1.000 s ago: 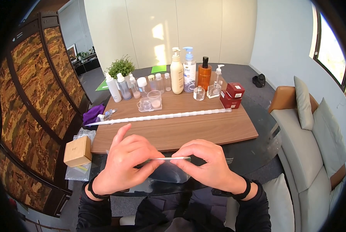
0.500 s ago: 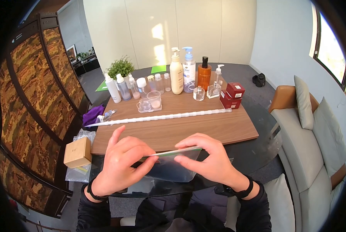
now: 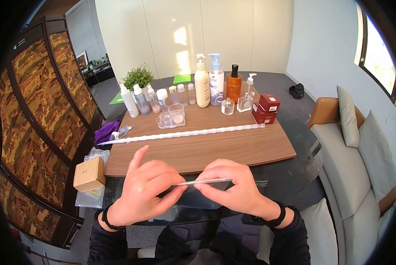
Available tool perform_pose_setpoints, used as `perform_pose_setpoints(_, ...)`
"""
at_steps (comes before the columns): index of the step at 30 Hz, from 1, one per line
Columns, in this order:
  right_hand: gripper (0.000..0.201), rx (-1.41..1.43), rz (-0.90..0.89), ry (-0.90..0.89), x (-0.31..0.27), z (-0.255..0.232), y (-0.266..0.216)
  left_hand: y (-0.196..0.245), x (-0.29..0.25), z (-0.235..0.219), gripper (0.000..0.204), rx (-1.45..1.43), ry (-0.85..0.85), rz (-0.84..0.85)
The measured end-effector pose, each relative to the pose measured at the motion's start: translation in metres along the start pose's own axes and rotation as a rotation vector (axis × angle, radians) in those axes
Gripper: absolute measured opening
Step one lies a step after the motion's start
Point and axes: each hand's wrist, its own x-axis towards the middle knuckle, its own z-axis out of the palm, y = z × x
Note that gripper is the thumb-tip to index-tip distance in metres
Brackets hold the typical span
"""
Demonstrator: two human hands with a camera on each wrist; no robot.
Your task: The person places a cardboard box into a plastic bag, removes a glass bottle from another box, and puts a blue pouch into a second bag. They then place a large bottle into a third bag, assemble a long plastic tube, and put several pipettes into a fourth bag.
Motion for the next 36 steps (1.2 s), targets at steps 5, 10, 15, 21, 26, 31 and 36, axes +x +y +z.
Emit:
perform_pose_setpoints(5,0.017,-0.018,-0.012,-0.023,0.001,0.0,-0.004,0.001,-0.001,-0.003,0.013,0.021,-0.012,0.017)
perform_pose_setpoints(10,0.02,-0.043,-0.02,-0.046,0.001,-0.002,-0.008,0.0,-0.002,-0.002,0.014,0.069,-0.015,0.041)
perform_pose_setpoints(15,0.017,-0.056,-0.063,-0.013,0.0,-0.001,-0.002,-0.003,-0.004,0.0,0.014,0.019,0.002,0.008)
perform_pose_setpoints(21,0.014,-0.009,-0.003,0.028,-0.001,0.0,0.001,0.0,-0.005,-0.006,0.014,-0.025,-0.04,-0.076)
perform_pose_setpoints(26,0.013,0.001,-0.002,0.028,-0.001,0.001,0.003,-0.002,-0.005,-0.004,0.01,-0.038,-0.028,-0.045)
perform_pose_setpoints(31,0.013,-0.026,0.006,0.02,-0.001,-0.001,0.0,-0.003,-0.004,-0.001,0.011,-0.015,-0.007,-0.016)
perform_pose_setpoints(36,0.013,0.009,0.024,0.012,-0.002,-0.002,0.001,-0.002,-0.005,0.001,0.013,0.02,0.036,0.02)
